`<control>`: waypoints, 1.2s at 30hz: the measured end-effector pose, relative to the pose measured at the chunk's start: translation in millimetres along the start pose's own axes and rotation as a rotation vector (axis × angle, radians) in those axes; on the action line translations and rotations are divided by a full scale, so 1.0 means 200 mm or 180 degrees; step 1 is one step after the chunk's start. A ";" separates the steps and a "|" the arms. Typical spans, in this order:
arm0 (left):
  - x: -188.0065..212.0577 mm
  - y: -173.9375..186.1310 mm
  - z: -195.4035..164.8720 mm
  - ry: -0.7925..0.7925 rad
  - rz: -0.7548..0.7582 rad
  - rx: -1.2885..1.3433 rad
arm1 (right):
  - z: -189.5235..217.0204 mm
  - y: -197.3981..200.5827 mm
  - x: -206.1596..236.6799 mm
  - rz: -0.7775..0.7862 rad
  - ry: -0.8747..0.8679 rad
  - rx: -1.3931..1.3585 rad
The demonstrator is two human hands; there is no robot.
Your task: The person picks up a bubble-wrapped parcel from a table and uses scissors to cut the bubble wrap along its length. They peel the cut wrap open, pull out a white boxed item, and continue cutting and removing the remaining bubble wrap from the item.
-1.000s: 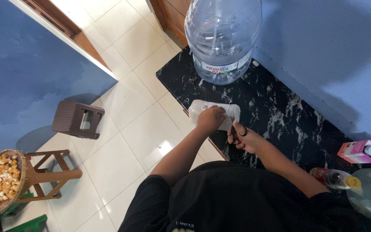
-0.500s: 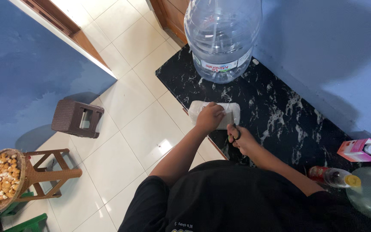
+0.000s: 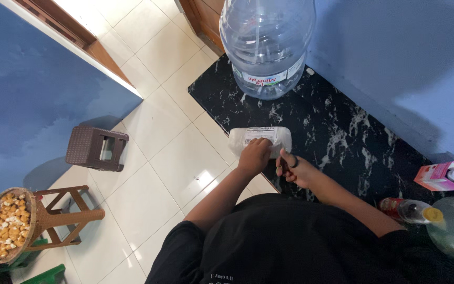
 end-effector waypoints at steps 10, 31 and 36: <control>-0.11 0.00 -0.08 0.0057 0.0077 -0.0918 | 0.04 0.01 0.00 0.0141 0.0168 0.0678; -0.09 0.01 0.03 0.0586 -0.0102 0.0033 | 0.01 -0.04 0.00 -0.0005 0.0348 0.0397; -0.11 -0.01 0.10 0.0565 0.0014 0.0432 | 0.03 -0.04 -0.02 -0.0003 0.0442 0.0590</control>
Point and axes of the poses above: each hand's wrist, its own x-axis away from the middle knuckle, its own y-axis out of the back of the hand, z = x × y, the point moved 8 cm from there along -x, towards the middle knuckle, and after that the axes turned 15 degrees about y, right-handed, at the moved point
